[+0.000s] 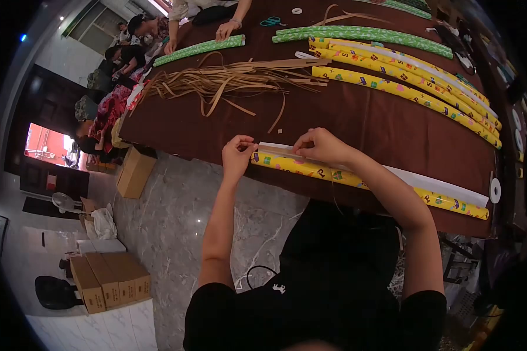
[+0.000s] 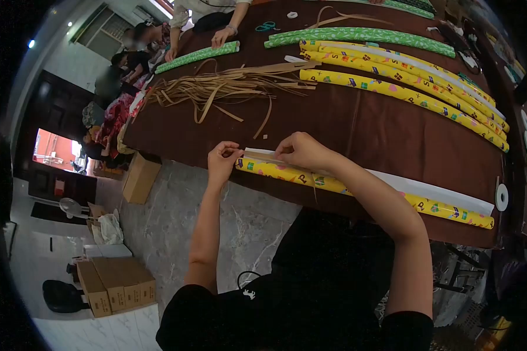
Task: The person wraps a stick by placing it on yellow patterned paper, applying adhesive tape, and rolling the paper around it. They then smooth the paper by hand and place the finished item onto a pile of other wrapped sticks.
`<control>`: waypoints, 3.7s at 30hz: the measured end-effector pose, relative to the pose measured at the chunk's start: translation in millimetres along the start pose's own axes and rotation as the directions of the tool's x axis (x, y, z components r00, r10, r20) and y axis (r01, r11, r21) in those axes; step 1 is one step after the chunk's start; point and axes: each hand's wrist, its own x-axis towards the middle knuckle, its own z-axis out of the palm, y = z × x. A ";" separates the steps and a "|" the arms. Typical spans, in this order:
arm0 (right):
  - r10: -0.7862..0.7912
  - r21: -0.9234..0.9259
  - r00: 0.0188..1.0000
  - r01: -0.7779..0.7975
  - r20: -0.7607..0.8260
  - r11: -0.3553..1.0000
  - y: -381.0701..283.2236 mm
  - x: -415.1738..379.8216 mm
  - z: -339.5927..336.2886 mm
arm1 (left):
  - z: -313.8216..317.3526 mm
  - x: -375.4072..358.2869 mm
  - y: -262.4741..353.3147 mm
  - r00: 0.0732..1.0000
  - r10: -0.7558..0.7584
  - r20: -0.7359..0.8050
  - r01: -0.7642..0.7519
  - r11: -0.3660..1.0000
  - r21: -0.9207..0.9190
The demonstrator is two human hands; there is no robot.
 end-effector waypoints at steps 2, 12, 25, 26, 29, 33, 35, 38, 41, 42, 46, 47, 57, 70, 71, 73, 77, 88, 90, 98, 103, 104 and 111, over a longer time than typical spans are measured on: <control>-0.153 -0.174 0.988 0.145 -0.034 0.974 -1.2 0.9 0.4 | 1.1 1.7 -5.8 1.000 -0.001 -0.010 0.001 1.000 0.017; -0.051 -0.195 0.998 0.043 -0.036 0.980 -4.1 0.8 3.0 | 0.4 5.9 3.4 1.000 0.015 0.020 -0.018 0.990 0.142; -0.100 -0.302 0.994 0.079 -0.053 0.950 4.3 4.9 7.0 | -0.2 3.3 8.0 0.999 0.031 0.032 -0.036 0.986 0.163; -0.107 -0.298 0.992 0.084 -0.061 0.951 4.4 4.8 7.4 | -0.4 3.1 9.1 0.999 0.028 0.034 -0.033 0.989 0.146; -0.113 -0.294 0.992 0.094 -0.050 0.951 7.7 6.7 7.7 | -0.2 3.4 8.6 0.999 0.038 0.036 -0.042 0.990 0.135; -0.168 -0.349 0.980 0.120 -0.109 0.929 2.6 3.5 9.5 | -0.7 3.8 10.4 0.998 0.034 0.043 -0.039 0.992 0.123; -0.164 -0.341 0.980 0.118 -0.110 0.933 5.6 4.4 9.8 | -0.3 3.3 14.1 0.999 0.022 0.043 -0.027 0.993 0.119; -0.190 -0.341 0.977 0.148 -0.093 0.928 7.0 5.6 8.8 | 0.3 4.9 11.1 0.999 0.012 0.045 -0.017 0.993 0.118; -0.161 -0.341 0.982 0.117 -0.103 0.933 3.8 4.6 9.2 | -1.9 5.3 12.7 0.998 0.003 0.056 -0.010 0.992 0.127; -0.163 -0.340 0.981 0.119 -0.104 0.933 3.5 4.6 9.0 | -2.3 5.5 14.3 0.998 -0.010 0.066 0.001 0.991 0.132; -0.141 -0.312 0.985 0.105 -0.095 0.944 3.8 4.7 8.1 | -5.5 3.7 15.7 0.997 -0.010 0.080 0.004 0.997 0.077; -0.129 -0.301 0.988 0.098 -0.084 0.948 4.1 5.3 7.8 | -6.1 2.6 12.6 1.000 0.013 0.024 -0.016 0.994 0.112; -0.126 -0.282 0.990 0.102 -0.067 0.954 12.0 9.6 9.1 | 40.8 -60.6 64.3 0.805 0.567 0.174 -0.590 0.736 0.333; -0.103 -0.144 0.990 0.089 -0.092 0.986 0.4 2.6 4.9 | 63.9 -66.5 55.6 0.769 0.609 0.193 -0.622 0.646 0.442; -0.116 -0.178 0.990 0.101 -0.076 0.979 0.3 2.3 4.8 | 63.7 -66.2 55.4 0.770 0.607 0.196 -0.622 0.648 0.440; -0.108 -0.162 0.991 0.094 -0.080 0.982 -4.9 -1.3 1.7 | 63.0 -66.4 54.6 0.772 0.604 0.197 -0.621 0.652 0.435; -0.056 -0.180 0.997 0.044 -0.061 0.983 -0.6 -8.7 1.7 | 63.8 -66.7 53.7 0.778 0.595 0.204 -0.617 0.659 0.430; 0.403 0.451 0.914 -0.337 -0.055 0.827 -51.4 -159.4 -58.5 | 66.9 -67.0 47.0 0.768 0.609 0.200 -0.624 0.640 0.449; 0.434 0.452 0.892 -0.339 -0.123 0.825 -37.1 -203.0 -74.3 | 67.0 -66.3 44.3 0.763 0.614 0.201 -0.630 0.638 0.444; 0.399 0.270 0.738 -0.296 -0.545 0.916 -6.0 -279.6 -94.2 | 66.5 -63.9 42.5 0.748 0.620 0.239 -0.650 0.606 0.459; 0.244 -0.068 0.667 -0.405 -0.704 0.912 14.6 -269.6 -85.9 | 65.9 -63.7 42.9 0.743 0.620 0.253 -0.659 0.609 0.442; 0.232 -0.100 0.652 -0.431 -0.722 0.897 16.4 -268.3 -86.0 | 65.9 -63.7 42.6 0.747 0.614 0.254 -0.654 0.609 0.450; 0.211 -0.147 0.619 -0.476 -0.756 0.867 20.2 -265.3 -82.6 | 66.3 -63.0 35.5 0.772 0.578 0.265 -0.628 0.630 0.456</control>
